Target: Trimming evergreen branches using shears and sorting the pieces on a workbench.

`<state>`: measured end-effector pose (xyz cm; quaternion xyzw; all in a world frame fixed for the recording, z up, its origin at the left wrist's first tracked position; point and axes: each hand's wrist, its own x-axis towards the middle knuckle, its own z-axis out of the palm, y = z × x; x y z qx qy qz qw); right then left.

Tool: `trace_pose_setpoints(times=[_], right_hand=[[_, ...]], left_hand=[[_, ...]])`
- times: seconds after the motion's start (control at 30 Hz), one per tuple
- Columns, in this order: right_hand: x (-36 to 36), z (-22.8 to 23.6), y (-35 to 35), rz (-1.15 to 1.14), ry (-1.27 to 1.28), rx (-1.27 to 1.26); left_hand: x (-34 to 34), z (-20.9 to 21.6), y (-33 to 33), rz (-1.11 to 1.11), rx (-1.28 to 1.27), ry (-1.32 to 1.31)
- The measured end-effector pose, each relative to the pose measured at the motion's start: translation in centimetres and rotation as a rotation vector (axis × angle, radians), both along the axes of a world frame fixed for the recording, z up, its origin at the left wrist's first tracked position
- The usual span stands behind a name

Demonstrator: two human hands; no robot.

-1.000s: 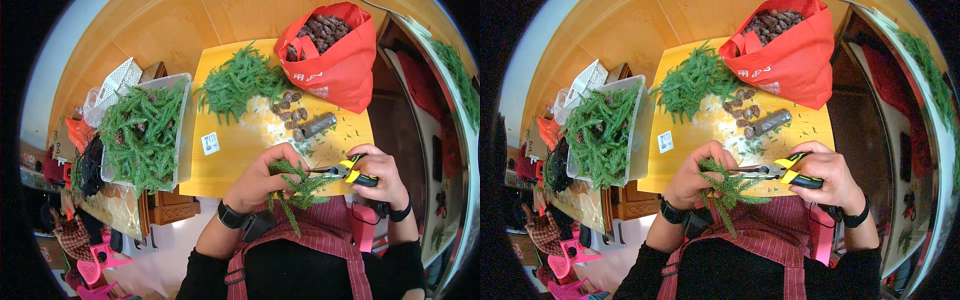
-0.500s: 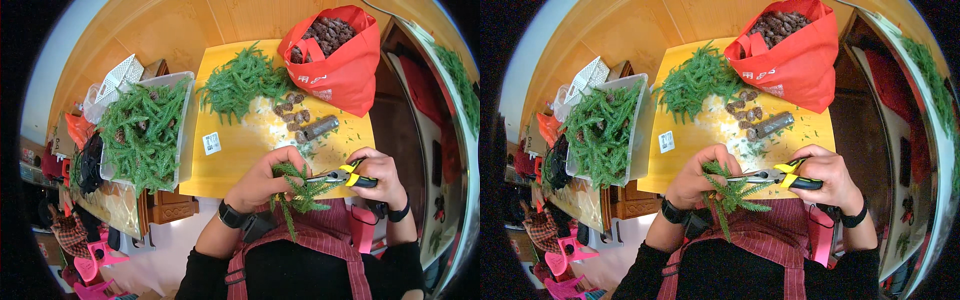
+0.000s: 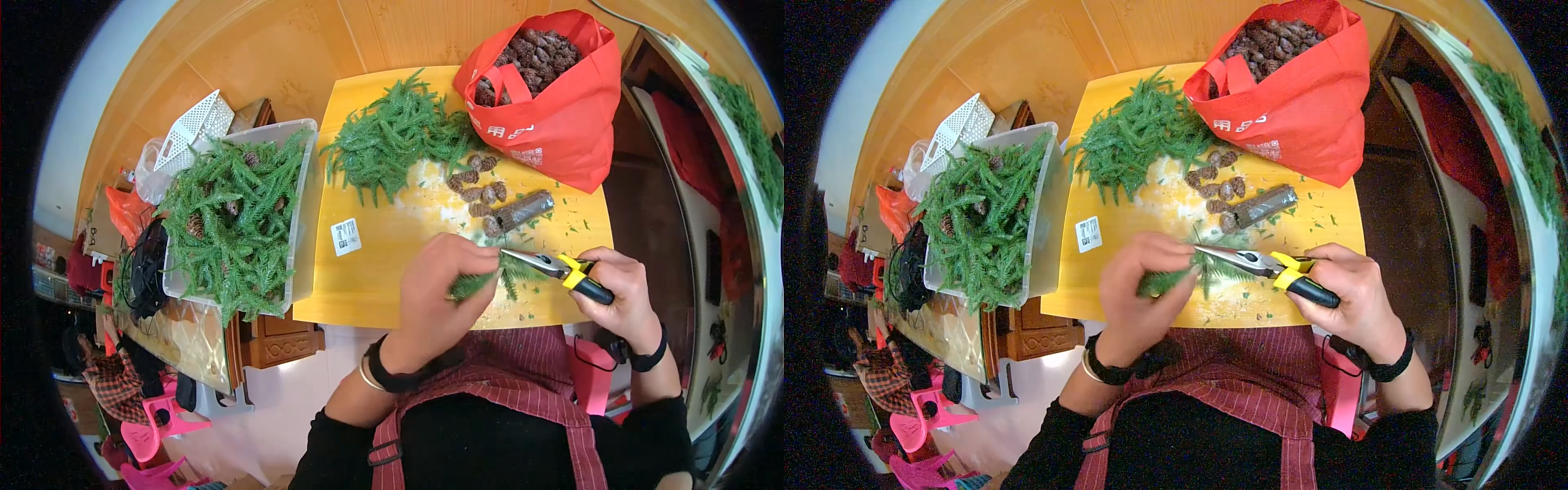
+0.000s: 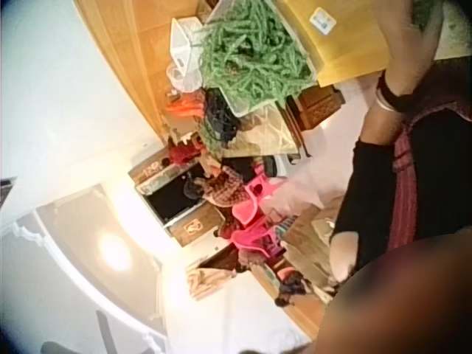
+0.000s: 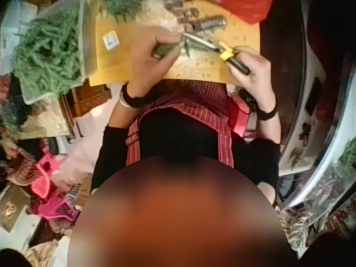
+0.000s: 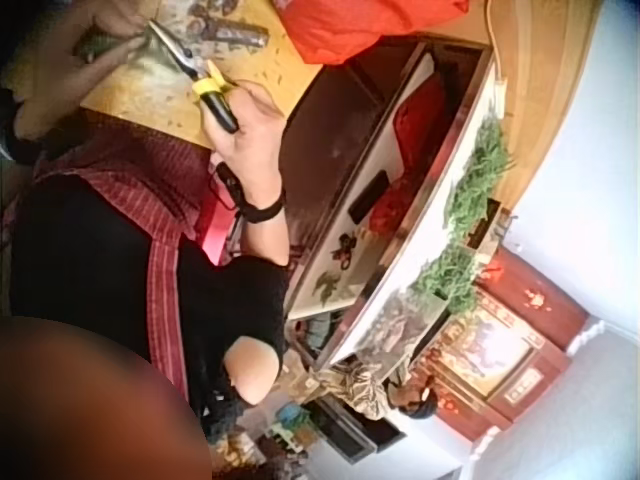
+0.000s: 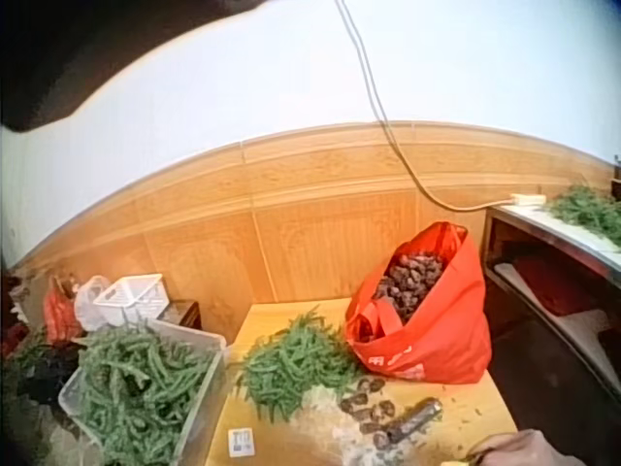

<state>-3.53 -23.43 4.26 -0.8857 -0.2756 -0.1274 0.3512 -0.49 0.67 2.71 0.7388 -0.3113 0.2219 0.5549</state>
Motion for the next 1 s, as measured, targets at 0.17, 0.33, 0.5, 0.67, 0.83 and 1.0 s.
trace_pose_setpoints(times=[0.17, 0.33, 0.5, 0.67, 0.83, 1.0], right_hand=[[-1.4, 0.9, 1.2, -0.136, 0.213, 0.001], [-0.8, 1.4, -0.8, -0.033, 0.423, 0.047], [0.1, 1.2, -1.5, 0.080, 0.366, 0.067], [0.8, 0.9, -1.6, 0.156, 0.314, 0.079], [1.2, 0.5, -1.6, 0.176, 0.230, 0.068], [1.1, 0.7, -1.6, 0.153, 0.153, 0.018]], left_hand=[[-0.2, 0.0, -0.2, 0.234, 0.349, -0.397], [0.5, -0.4, 0.3, -0.136, -0.078, 0.188], [0.7, -0.3, 0.9, -0.354, -0.164, 0.359], [0.2, 0.3, 0.9, -0.561, -0.514, 0.967], [0.6, -0.2, 1.2, -0.721, -0.607, 1.092], [0.6, -0.3, 1.1, -0.744, -0.648, 1.159]])
